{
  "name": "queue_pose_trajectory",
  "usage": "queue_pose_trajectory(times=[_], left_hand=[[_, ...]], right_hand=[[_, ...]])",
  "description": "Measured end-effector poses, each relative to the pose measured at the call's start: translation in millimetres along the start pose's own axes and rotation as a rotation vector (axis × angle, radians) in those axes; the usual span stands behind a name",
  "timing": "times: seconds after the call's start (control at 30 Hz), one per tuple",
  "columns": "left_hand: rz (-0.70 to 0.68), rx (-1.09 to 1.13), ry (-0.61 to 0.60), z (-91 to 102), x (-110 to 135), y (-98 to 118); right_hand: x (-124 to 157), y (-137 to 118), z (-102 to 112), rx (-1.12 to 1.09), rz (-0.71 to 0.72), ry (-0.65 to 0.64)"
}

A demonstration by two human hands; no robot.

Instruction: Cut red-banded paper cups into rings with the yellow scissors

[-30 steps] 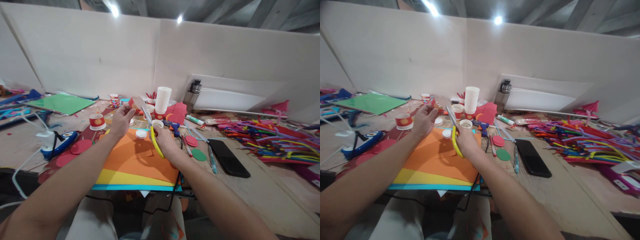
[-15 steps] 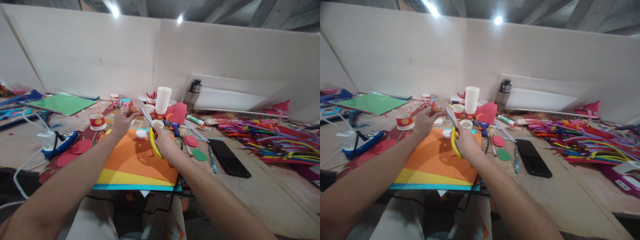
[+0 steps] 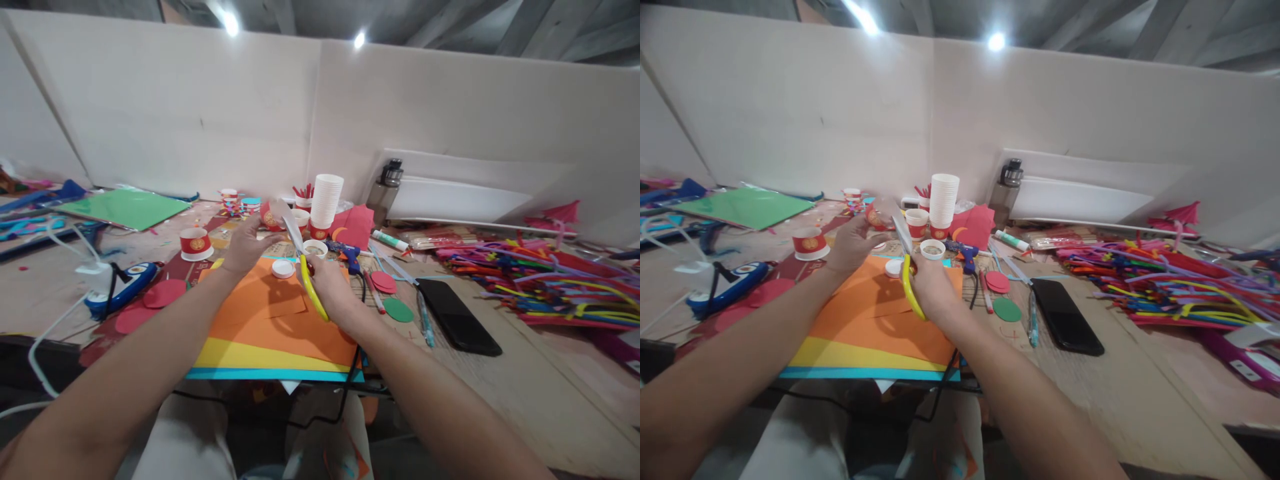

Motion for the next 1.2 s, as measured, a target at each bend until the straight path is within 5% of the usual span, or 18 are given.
queue_pose_trajectory(times=[0.17,0.67,1.0,1.2], left_hand=[[-0.04,-0.232,0.082,8.2,0.7,-0.5],[0.078,-0.093,0.124,3.8,3.1,-1.3],[-0.199,-0.343,0.092,11.9,0.3,9.1],[-0.13,-0.403,0.166,15.1,0.3,5.6]], right_hand=[[2.3,-1.2,-1.9,-0.061,-0.019,-0.009],[3.1,-5.2,-0.9,0.072,-0.008,-0.008],[-0.5,-1.0,-2.7,0.065,-0.041,-0.01],[8.4,-10.3,2.5,0.087,-0.009,-0.034]])
Point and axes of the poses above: each hand's wrist, its own x-axis away from the middle knuckle, its own z-axis out of the back of the hand, y = z × x, the point moved 3 cm from there along -x, towards the middle knuckle, and after that the axes turned 14 degrees about -x, right-handed, at the moved point
